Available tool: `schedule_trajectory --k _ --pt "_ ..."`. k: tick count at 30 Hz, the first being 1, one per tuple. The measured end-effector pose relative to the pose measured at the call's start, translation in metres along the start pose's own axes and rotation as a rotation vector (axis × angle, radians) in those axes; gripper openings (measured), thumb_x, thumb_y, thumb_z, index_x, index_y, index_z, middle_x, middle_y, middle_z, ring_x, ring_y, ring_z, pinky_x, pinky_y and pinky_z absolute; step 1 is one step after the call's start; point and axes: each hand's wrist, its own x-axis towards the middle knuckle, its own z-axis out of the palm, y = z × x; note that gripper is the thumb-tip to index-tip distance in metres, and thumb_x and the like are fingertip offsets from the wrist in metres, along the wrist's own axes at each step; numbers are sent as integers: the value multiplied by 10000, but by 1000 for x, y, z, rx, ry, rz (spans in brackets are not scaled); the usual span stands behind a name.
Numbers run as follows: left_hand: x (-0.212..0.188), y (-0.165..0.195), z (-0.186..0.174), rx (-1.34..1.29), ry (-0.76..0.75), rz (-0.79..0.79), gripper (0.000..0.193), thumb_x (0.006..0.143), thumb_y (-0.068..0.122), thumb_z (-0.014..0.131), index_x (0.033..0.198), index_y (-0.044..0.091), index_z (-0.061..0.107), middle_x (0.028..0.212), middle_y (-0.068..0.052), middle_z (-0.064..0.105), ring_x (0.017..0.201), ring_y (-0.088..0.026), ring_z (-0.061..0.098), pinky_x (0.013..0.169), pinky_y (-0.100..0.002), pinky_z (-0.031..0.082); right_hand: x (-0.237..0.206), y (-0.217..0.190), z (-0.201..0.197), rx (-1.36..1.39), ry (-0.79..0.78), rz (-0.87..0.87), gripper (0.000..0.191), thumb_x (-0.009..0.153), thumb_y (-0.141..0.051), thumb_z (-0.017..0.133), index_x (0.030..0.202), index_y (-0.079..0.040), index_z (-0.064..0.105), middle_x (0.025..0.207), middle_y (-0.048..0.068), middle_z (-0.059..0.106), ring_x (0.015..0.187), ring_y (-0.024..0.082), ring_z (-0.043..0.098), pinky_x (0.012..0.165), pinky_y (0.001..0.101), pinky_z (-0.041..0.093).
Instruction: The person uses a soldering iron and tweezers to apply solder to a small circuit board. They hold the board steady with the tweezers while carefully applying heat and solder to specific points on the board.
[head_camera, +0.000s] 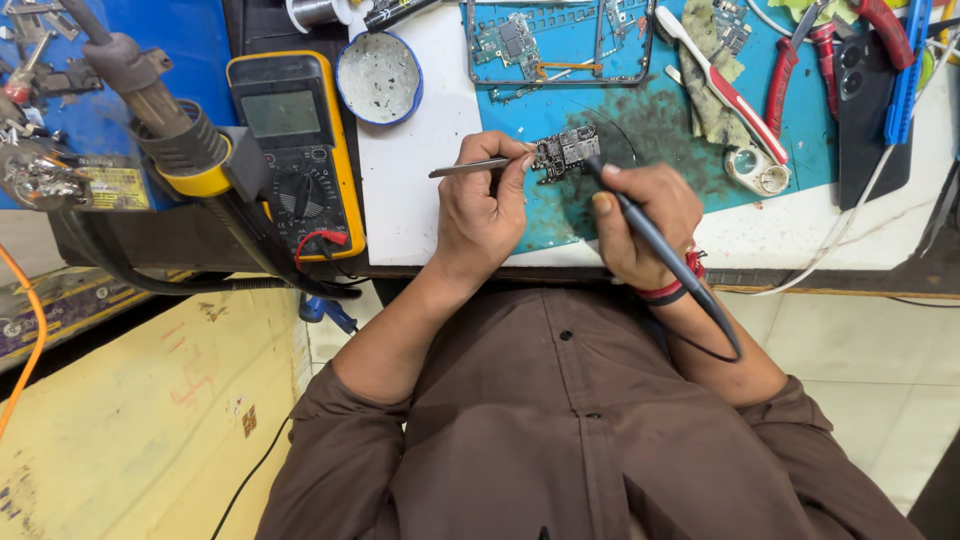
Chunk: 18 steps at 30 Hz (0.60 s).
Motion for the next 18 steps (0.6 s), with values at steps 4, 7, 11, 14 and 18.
schedule_trajectory --k 4,7,11,14,18 --pt "1 0 0 25 -7 18 109 1052 14 652 1115 30 565 995 -99 719 836 -147 723 741 -286 582 4 -2 -2 25 -77 -46 104 973 -72 703 1028 -9 640 855 137 673 717 301 637 690 397 499" --pt "1 0 -1 12 -3 14 113 1052 13 648 1123 29 562 997 -95 718 851 -153 727 749 -286 584 8 -3 -1 24 -96 -57 103 971 -69 704 1026 -9 642 849 132 674 717 292 636 689 391 502" --pt "0 0 -1 23 -16 -17 107 1052 12 654 1115 28 569 995 -99 719 829 -145 716 737 -283 579 10 -4 0 -12 -124 -73 117 965 -56 728 1039 -7 651 856 132 681 724 295 639 686 388 501" --pt "0 1 -1 21 -24 -24 106 1054 14 651 1116 29 567 1002 -97 722 838 -143 720 743 -281 582 11 -4 0 -15 -127 -82 127 942 -39 736 1036 -9 655 846 124 677 721 293 640 682 386 502" --pt "0 1 -1 10 -21 -9 104 1062 14 642 1124 29 560 1029 -103 721 870 -148 723 771 -285 587 12 -5 0 -18 -126 -83 141 920 -23 741 1032 -6 658 840 123 675 709 290 631 672 386 496"
